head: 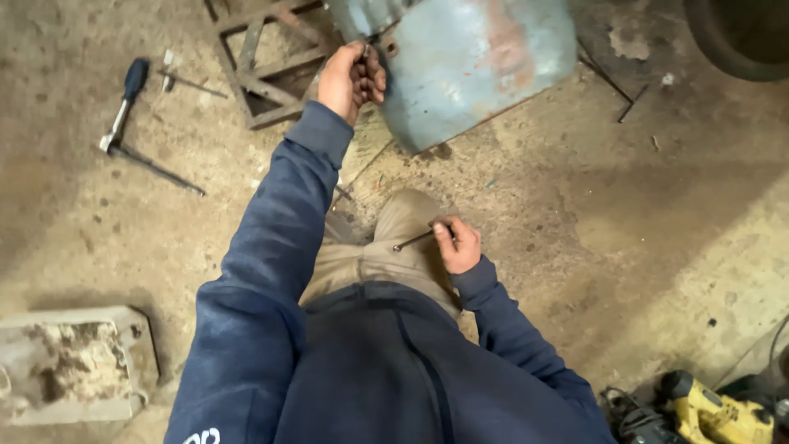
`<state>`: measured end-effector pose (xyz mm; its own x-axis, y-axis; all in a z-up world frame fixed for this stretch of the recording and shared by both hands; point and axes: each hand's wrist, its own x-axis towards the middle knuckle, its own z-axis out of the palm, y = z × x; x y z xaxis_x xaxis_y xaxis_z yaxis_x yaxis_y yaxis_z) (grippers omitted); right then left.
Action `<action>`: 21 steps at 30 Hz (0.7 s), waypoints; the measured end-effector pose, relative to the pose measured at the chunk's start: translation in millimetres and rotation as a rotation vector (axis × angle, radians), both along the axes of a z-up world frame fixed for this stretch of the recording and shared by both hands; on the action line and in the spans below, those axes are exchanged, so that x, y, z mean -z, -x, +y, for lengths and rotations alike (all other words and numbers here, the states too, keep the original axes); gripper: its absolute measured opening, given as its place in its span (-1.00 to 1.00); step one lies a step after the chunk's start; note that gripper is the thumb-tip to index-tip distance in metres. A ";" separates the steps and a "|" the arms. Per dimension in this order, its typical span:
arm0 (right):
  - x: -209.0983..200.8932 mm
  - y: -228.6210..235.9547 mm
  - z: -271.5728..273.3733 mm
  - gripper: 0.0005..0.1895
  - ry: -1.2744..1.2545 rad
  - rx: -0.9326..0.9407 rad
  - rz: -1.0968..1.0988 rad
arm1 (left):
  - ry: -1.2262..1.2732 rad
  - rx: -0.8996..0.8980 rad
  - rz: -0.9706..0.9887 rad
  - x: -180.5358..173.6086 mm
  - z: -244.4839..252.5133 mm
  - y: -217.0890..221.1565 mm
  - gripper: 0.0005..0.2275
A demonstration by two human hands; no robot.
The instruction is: The person uses a wrench to tighten bolts on a large, grey metal machine. They manipulate the tool with both hands to secure the fasteners on the side of the equipment.
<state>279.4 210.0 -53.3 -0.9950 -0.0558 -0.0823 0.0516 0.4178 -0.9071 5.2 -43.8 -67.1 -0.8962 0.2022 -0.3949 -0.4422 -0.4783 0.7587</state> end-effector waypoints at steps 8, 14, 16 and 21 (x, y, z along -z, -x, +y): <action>128.2 41.7 4.6 -0.59 0.335 0.238 -0.252 | 0.039 -0.073 -0.091 42.5 -82.1 -146.9 -0.80; 309.2 124.8 15.6 -0.66 0.842 0.626 -0.895 | 0.396 0.041 -0.132 101.1 -133.5 -322.6 -0.83; 395.4 142.3 27.7 -0.59 0.634 0.440 -0.778 | 0.480 0.031 -0.181 128.1 -138.5 -392.4 -0.77; 425.0 215.1 -19.9 -0.67 -0.296 -0.115 0.030 | 0.499 -0.050 -0.194 68.6 -139.6 -434.1 -0.77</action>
